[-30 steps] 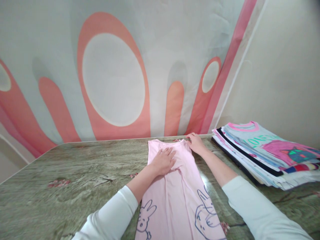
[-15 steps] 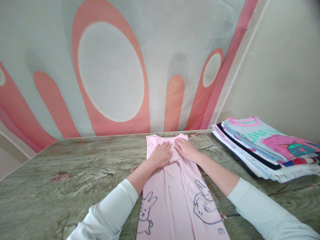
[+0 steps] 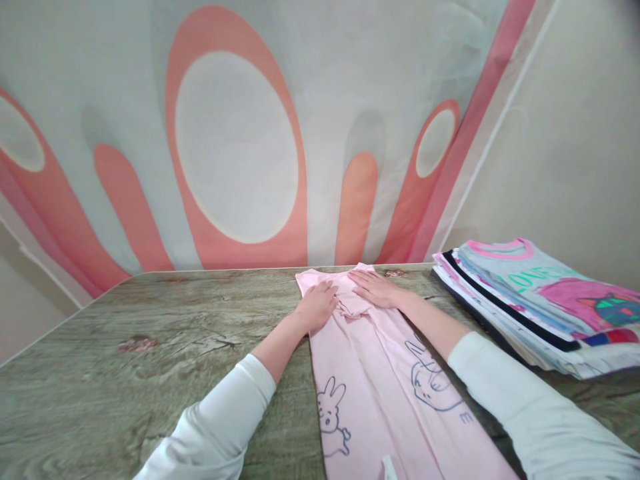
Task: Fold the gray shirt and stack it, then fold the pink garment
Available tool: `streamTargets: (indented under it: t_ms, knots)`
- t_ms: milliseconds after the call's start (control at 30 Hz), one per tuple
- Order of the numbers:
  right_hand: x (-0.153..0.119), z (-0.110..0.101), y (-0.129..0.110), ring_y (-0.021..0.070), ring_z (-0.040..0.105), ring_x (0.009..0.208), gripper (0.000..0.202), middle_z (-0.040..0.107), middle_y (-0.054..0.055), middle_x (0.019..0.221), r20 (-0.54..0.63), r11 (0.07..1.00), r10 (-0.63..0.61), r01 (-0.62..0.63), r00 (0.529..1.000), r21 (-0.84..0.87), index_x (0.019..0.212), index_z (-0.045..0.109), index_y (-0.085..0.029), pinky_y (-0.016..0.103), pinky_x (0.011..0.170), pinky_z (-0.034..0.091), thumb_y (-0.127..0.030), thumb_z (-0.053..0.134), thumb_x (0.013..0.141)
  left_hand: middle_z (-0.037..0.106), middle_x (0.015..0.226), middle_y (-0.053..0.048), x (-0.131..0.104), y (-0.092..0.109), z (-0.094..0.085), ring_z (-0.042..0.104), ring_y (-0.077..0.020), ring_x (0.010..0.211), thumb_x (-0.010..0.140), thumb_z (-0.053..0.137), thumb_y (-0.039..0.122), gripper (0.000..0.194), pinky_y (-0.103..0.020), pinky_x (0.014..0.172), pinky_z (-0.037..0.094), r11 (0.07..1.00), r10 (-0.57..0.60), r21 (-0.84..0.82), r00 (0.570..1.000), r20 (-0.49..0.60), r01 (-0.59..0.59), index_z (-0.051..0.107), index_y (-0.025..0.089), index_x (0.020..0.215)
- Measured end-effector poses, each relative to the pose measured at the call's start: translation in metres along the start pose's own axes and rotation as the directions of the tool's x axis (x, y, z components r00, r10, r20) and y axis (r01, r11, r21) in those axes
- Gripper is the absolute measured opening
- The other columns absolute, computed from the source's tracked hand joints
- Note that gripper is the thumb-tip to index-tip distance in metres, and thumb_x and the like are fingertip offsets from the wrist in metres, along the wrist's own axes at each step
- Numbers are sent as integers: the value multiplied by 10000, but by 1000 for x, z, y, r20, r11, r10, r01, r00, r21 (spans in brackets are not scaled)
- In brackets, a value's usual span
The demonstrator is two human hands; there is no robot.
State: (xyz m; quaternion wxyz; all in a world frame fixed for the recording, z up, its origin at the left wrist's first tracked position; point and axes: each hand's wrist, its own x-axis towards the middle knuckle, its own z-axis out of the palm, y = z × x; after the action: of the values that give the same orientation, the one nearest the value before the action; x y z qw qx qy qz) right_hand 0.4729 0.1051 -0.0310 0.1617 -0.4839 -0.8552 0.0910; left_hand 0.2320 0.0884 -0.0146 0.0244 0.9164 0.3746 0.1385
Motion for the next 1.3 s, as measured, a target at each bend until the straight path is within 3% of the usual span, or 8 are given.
streamTargets:
  t_ms: [133, 267, 433, 600, 733, 833, 1000, 1300]
  knots:
    - [4, -6, -3, 212, 240, 1330, 520, 295, 43, 1448, -23, 990, 7, -11, 1000, -142, 1367, 349, -246, 403, 1084, 154, -466, 338, 896, 382, 1378, -141, -3, 0, -1, 339, -214, 1268, 932, 274, 319, 431, -357, 1024, 256, 999, -27, 42, 1000, 7, 27, 406, 117, 1289]
    - [-3, -16, -21, 250, 345, 1256, 441, 405, 122, 1371, -197, 954, 11, -69, 980, -292, 1260, 477, -155, 428, 1046, 209, -354, 431, 870, 348, 1403, -131, -5, 2, -2, 297, -204, 1295, 936, 253, 321, 451, -366, 1041, 229, 995, -62, 83, 998, 27, 60, 338, 119, 1331]
    - [-26, -28, -59, 197, 549, 956, 235, 626, 87, 984, -230, 997, -75, 77, 970, 1, 973, 623, -171, 346, 888, 398, -310, 471, 859, 344, 1407, -126, -5, 2, -4, 293, -205, 1298, 932, 268, 301, 435, -382, 1041, 229, 994, -71, 90, 997, 42, 67, 341, 132, 1326]
    - [-44, -24, -78, 180, 554, 920, 248, 600, 78, 995, -176, 950, -192, 228, 966, 214, 1003, 614, -187, 308, 821, 441, -284, 594, 775, 432, 1332, -136, -9, 16, -14, 352, -209, 1252, 908, 332, 238, 378, -388, 1030, 248, 997, -46, 55, 997, -53, 49, 425, 120, 1255]
    - [-52, -19, -72, 201, 536, 951, 374, 579, 92, 1020, -233, 966, -135, 180, 963, 185, 1047, 576, -164, 337, 848, 423, -248, 664, 694, 568, 1138, -80, -16, 41, -25, 470, -194, 1114, 895, 397, 252, 261, -379, 1012, 275, 994, 95, -46, 982, -164, -104, 536, 170, 1101]
    - [-63, -23, -73, 185, 541, 887, 230, 580, 68, 933, -280, 987, -3, 48, 960, 153, 941, 585, -167, 315, 790, 431, -225, 620, 721, 603, 1020, -53, -20, 55, -27, 522, -193, 1007, 877, 459, 289, 194, -376, 979, 314, 977, 176, -96, 974, -143, -191, 578, 187, 991]
    - [-91, -27, -87, 129, 522, 678, 77, 551, 11, 776, -222, 979, 173, -143, 960, 143, 788, 574, -180, 260, 647, 413, -254, 563, 772, 596, 1019, -59, -20, 56, -21, 543, -188, 956, 893, 433, 256, 260, -326, 874, 400, 973, 174, -137, 979, -108, -188, 547, 201, 1120]
    - [-104, -24, -95, 133, 516, 692, 126, 542, 15, 784, -144, 973, 179, -153, 973, 170, 853, 618, -187, 264, 665, 417, -238, 584, 743, 581, 1006, -52, -17, 54, -15, 541, -183, 944, 927, 367, 289, 283, -321, 864, 407, 980, 181, -66, 981, -65, -186, 602, 243, 1079]
